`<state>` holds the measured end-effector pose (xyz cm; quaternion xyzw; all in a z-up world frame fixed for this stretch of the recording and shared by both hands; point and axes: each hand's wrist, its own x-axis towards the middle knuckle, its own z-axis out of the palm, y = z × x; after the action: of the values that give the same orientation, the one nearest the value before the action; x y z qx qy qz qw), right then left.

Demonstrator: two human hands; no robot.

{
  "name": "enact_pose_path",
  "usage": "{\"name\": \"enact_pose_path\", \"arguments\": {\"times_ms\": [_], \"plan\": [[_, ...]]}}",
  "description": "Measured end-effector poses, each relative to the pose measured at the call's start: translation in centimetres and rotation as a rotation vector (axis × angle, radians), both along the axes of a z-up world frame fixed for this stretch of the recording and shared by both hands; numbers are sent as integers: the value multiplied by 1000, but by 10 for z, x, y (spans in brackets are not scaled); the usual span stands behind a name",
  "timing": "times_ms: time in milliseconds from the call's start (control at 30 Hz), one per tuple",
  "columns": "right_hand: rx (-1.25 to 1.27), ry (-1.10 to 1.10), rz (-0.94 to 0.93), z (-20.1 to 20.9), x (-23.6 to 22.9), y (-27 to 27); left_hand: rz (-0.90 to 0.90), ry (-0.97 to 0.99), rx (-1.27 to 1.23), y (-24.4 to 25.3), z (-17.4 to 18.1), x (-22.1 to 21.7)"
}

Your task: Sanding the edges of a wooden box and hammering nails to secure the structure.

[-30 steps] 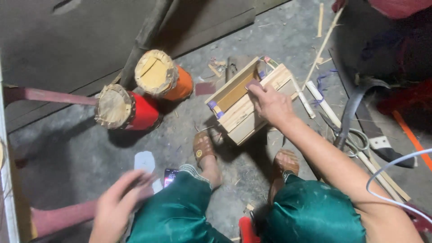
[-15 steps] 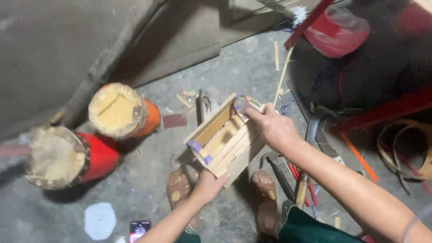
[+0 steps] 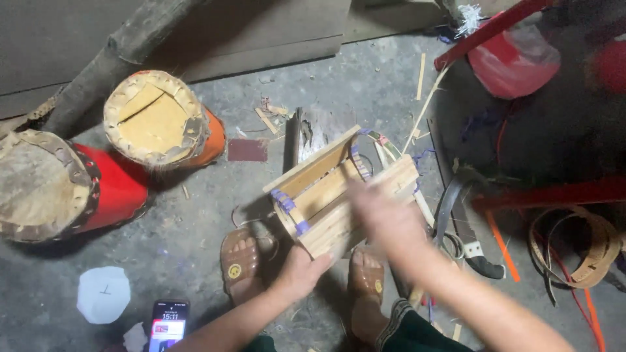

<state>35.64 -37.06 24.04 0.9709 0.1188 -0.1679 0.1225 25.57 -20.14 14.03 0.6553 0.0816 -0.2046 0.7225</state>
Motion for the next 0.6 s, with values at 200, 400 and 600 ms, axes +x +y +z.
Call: {"name": "enact_pose_path", "arguments": {"times_ms": [200,400,600], "plan": [[97,317,106,16,10,0,52,-22,31,-2,-17,-2],[350,292,42,8,-17,21,28,58,41,-3,-9,-2],[34,45,-64,-8,36,-38,-21,166,147,-2,0,2]]}}
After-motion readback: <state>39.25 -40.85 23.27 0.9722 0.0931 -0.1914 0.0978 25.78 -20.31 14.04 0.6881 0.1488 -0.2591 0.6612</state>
